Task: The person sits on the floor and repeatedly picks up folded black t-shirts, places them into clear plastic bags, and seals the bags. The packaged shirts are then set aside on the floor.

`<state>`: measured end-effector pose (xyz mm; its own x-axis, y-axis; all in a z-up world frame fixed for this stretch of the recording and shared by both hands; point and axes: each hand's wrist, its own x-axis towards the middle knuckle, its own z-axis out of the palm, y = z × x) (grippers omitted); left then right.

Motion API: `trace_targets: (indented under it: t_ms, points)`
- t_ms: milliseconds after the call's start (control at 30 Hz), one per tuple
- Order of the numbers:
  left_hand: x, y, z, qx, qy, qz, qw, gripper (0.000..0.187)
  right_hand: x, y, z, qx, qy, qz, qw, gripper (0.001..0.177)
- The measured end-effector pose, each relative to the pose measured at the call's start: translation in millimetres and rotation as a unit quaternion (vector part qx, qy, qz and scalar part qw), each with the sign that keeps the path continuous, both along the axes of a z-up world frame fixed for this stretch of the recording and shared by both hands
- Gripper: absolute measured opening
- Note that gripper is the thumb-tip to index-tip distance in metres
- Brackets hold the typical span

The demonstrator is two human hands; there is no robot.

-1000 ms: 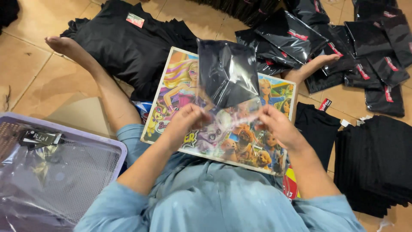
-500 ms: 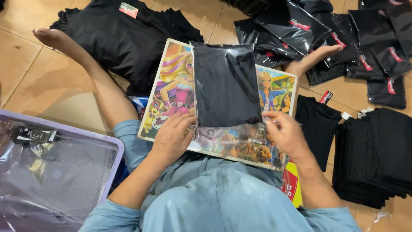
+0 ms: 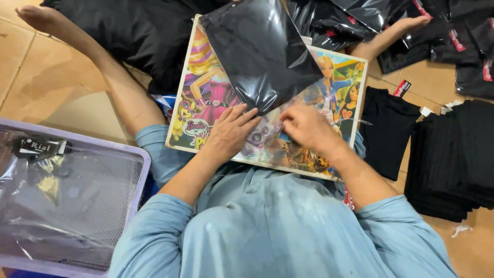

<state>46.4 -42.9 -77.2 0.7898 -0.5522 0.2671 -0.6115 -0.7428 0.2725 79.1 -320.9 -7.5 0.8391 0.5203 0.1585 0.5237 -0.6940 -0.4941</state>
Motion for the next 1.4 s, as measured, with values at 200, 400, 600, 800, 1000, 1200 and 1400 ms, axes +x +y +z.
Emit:
trace_targets:
  t_ms: [200,400,600,800,1000,1200,1400]
  points:
    - [1,-3,-25,-0.03,-0.015,0.003,0.999,0.05,-23,37,-9,-0.106,-0.04,0.058,0.992,0.015]
    - [1,-4,-20,-0.043,-0.033,0.008,0.998,0.049,-29,29,-24,-0.171,-0.079,0.106,0.976,0.011]
    - [3,-3,-16,-0.05,-0.05,0.013,0.997,0.048,-33,27,-12,-0.177,-0.048,0.121,0.976,0.013]
    - [4,-4,-21,-0.056,-0.053,0.015,0.997,0.049,-19,34,-28,-0.195,-0.093,0.099,0.971,0.016]
    - [4,-5,-21,-0.051,-0.051,0.016,0.997,0.05,-24,35,9,-0.209,-0.023,0.078,0.975,0.017]
    - [2,4,-2,-0.069,-0.076,-0.002,0.995,0.042,-67,-34,40,-0.331,0.16,0.005,0.93,0.022]
    - [-16,33,21,-0.06,-0.07,0.008,0.996,0.037,-143,-119,77,-0.502,0.41,-0.075,0.758,0.03]
